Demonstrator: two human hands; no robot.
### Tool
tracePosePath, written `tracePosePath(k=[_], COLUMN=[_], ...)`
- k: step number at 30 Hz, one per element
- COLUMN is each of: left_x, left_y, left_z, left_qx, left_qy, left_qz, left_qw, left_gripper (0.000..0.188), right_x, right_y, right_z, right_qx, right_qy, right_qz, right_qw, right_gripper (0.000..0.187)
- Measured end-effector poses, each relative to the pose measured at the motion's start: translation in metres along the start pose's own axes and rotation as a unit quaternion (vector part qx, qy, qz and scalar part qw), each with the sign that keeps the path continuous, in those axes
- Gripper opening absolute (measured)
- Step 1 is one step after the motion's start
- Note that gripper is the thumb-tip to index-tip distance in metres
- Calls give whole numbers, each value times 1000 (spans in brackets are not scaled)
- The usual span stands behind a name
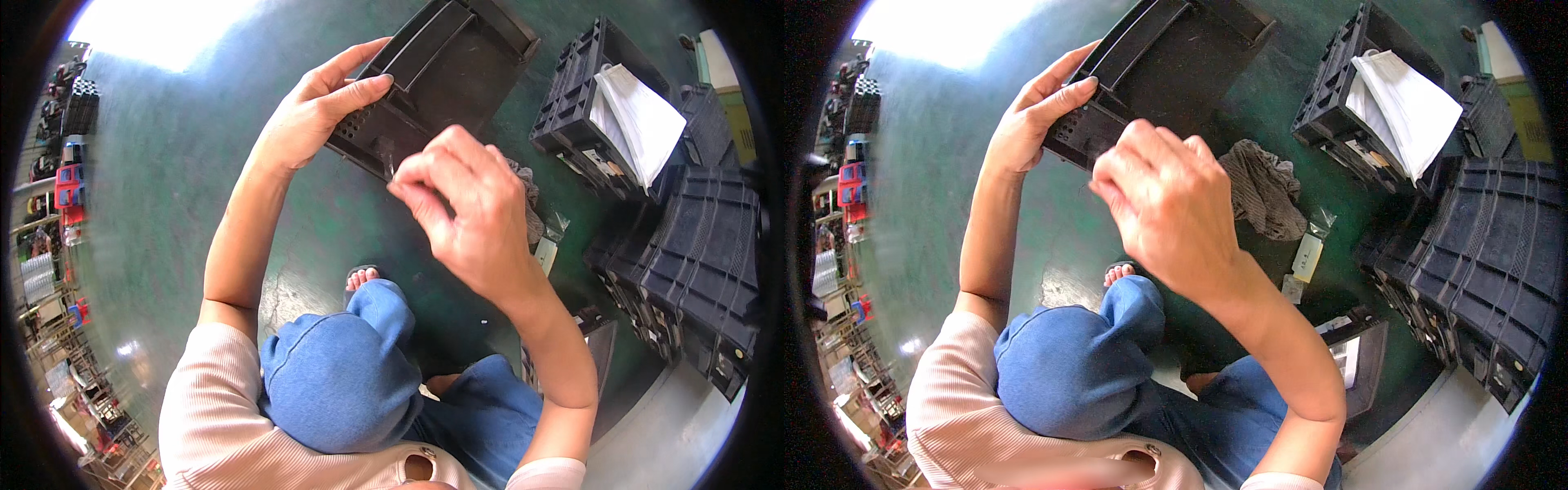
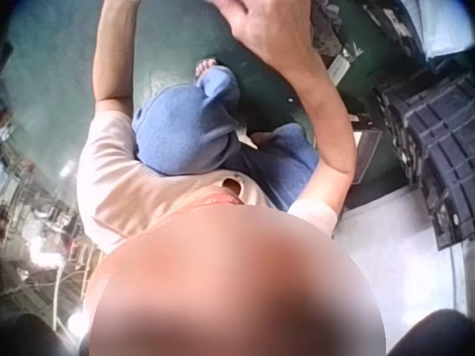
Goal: The person squats outdoors, uses a red scoop to pour water from a white bucket onto a gray cloth, and wrings it out. Then the person moves indoors, removes a black plastic crate from a stack, wipes its interior with the cloth, and places a white sheet inside.
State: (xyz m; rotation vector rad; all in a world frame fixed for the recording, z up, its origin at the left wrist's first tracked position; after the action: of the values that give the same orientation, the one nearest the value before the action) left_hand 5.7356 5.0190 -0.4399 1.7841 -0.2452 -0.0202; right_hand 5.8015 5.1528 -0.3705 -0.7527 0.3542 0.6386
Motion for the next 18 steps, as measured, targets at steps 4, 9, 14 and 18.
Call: tracePosePath(k=[4, 9, 14, 18], left_x=[0, 1, -3, -2], left_y=[-5, -3, -12, -8], left_z=[-8, 22, 43, 28], left_qx=[-14, -118, -93, -131], left_qy=[-20, 51, 96, 71], left_qz=[-4, -32, -14, -56], left_qw=[1000, 991, 991, 987], left_gripper=[48, 51, 52, 48], right_x=[21, 91, 271, 376], right_y=[0, 76, 232, 275], right_z=[15, 40, 34, 13], right_qx=[-52, -73, 38, 40], right_qy=[-35, -161, -413, -489], right_qz=[-28, -196, -448, -430], right_qw=[998, 965, 792, 758], right_gripper=[13, 9, 21, 16])
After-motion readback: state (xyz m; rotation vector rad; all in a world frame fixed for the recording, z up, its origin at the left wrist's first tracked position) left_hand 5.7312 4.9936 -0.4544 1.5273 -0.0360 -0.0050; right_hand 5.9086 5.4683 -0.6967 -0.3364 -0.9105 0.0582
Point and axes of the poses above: each hand's wrist, its own x-axis away from the middle knuckle, its own z-axis out of the back of the hand, y = z × x, the point moved 10 cm from there along -x, towards the middle knuckle, and after that the axes turned 12 degrees about x, right-handed, at the moved point
